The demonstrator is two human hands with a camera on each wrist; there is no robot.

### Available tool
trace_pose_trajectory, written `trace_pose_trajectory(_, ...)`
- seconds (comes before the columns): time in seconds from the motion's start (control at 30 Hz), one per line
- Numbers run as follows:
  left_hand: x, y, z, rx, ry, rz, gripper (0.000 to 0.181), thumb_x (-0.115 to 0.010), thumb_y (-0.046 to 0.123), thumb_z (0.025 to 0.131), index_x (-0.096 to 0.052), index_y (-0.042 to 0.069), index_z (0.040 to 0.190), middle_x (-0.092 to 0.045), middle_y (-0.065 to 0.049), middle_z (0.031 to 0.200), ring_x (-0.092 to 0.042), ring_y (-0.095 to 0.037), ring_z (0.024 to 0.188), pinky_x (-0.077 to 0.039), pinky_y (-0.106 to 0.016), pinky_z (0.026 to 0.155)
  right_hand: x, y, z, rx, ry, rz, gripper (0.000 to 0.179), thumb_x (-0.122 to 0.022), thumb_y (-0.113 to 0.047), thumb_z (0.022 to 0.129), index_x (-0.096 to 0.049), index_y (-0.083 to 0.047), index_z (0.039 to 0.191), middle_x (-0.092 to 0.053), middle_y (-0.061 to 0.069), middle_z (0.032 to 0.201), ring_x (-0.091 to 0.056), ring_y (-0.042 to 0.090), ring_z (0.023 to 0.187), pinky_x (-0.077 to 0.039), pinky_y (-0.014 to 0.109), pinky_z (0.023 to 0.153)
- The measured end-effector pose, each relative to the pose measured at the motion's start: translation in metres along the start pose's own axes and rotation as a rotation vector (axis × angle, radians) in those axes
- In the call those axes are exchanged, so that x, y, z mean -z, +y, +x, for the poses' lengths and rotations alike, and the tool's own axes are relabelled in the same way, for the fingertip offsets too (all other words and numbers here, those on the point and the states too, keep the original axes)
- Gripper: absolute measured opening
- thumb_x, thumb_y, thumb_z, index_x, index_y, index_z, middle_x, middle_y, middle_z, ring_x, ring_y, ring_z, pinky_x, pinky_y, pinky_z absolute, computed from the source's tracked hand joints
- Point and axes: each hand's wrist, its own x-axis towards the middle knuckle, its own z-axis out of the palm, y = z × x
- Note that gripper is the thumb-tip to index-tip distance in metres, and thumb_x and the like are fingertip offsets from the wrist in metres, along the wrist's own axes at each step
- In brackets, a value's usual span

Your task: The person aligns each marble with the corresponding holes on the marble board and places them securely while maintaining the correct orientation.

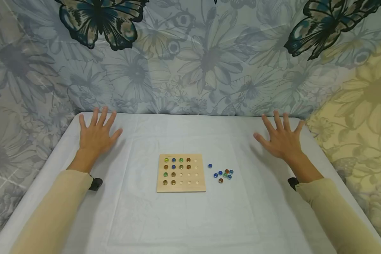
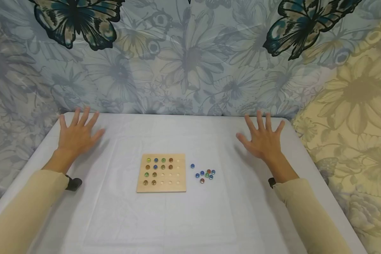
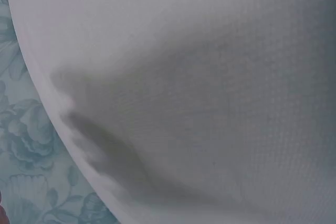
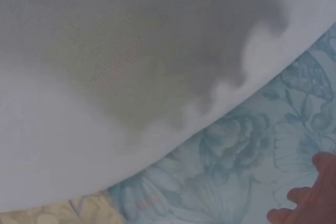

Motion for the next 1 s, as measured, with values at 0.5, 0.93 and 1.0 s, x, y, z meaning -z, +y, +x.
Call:
trace_pose_trajectory(0.5,0.004,0.022,-0.02,-0.271,0.246,0.053,0.069,-0.049,0.051,0.097,-0.038,0.016,0.155,-0.024,-0.01,0.163,-0.021,-0.032,0.149,-0.007,-0.07,0.113,0.005,-0.022,-0.021,0.182,0.087,-0.017,0.079,-0.045,-0.064,0.096,-0.022,-0.023,0.16,-0.015,0.016,0.165,-0.015,0.045,0.148,0.004,0.078,0.106)
trace_pose_trajectory(0.93,0.003,0.047,-0.034,-0.406,0.262,0.077,0.072,-0.04,0.061,0.098,-0.037,0.019,0.156,-0.023,-0.008,0.164,-0.02,-0.031,0.15,-0.002,-0.065,0.116,0.008,-0.037,-0.045,0.292,0.125,0.03,0.075,-0.053,-0.056,0.095,-0.032,-0.021,0.157,-0.028,0.017,0.161,-0.028,0.043,0.144,-0.013,0.075,0.106)
trace_pose_trajectory(1.0,0.004,0.05,-0.036,-0.42,0.255,0.072,0.072,-0.043,0.06,0.098,-0.037,0.019,0.156,-0.024,-0.008,0.164,-0.021,-0.031,0.15,-0.003,-0.065,0.116,0.009,-0.04,-0.048,0.312,0.118,0.038,0.074,-0.054,-0.055,0.095,-0.032,-0.021,0.157,-0.029,0.017,0.161,-0.029,0.043,0.143,-0.015,0.074,0.106)
